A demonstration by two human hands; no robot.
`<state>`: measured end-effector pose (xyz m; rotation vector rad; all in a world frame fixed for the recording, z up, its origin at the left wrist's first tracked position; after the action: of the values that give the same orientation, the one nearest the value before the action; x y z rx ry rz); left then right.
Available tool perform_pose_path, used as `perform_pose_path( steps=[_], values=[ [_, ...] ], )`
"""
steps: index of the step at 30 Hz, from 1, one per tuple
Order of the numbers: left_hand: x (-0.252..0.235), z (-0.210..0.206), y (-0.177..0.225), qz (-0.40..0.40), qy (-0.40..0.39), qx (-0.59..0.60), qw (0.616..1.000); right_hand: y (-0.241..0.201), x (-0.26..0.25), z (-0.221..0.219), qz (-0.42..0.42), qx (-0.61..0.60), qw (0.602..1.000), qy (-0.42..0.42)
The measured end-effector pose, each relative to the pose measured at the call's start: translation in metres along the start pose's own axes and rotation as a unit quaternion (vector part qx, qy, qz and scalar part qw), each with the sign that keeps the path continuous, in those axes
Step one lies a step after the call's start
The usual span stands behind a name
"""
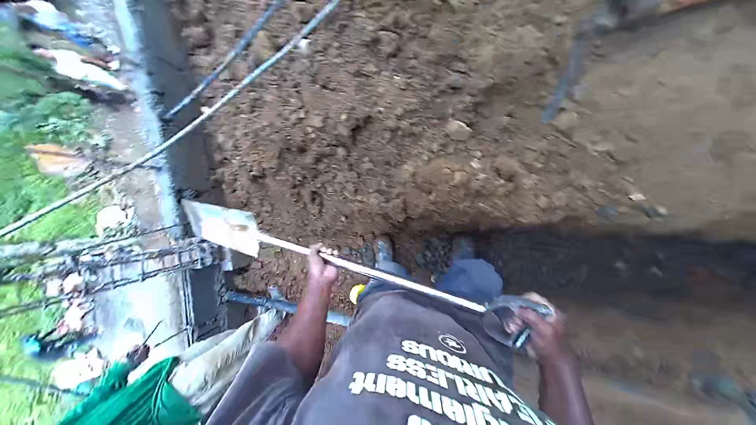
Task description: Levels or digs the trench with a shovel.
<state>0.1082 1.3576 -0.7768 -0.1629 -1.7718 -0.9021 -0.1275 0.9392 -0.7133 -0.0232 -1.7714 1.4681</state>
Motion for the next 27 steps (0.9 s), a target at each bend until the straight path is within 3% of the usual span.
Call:
perform_pose_path(
  steps=[7,12,27],
  values=[
    [0.012,-0.015,-0.038,0.025,0.028,0.061,0.997,-0.031,-0.028,0.044,0.023,0.028,0.999,-0.013],
    [0.020,-0.030,-0.052,0.044,0.001,0.061,0.997,-0.046,-0.040,0.064,0.047,0.027,0.998,-0.017],
    [-0.030,0.002,0.055,0.045,-0.018,0.016,0.999,-0.022,0.013,-0.053,0.053,0.016,0.998,-0.013]
  ],
)
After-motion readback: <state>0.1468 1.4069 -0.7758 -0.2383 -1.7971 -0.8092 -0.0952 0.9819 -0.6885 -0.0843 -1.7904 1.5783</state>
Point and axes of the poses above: each hand's wrist, its own x-axis away from the middle knuckle, its own z-axis out of the back of the hand, y = z × x, the point moved 4 cm from there along -x, towards the middle knuckle, and after that the axes turned 5 degrees about y, right-handed, at the moved point
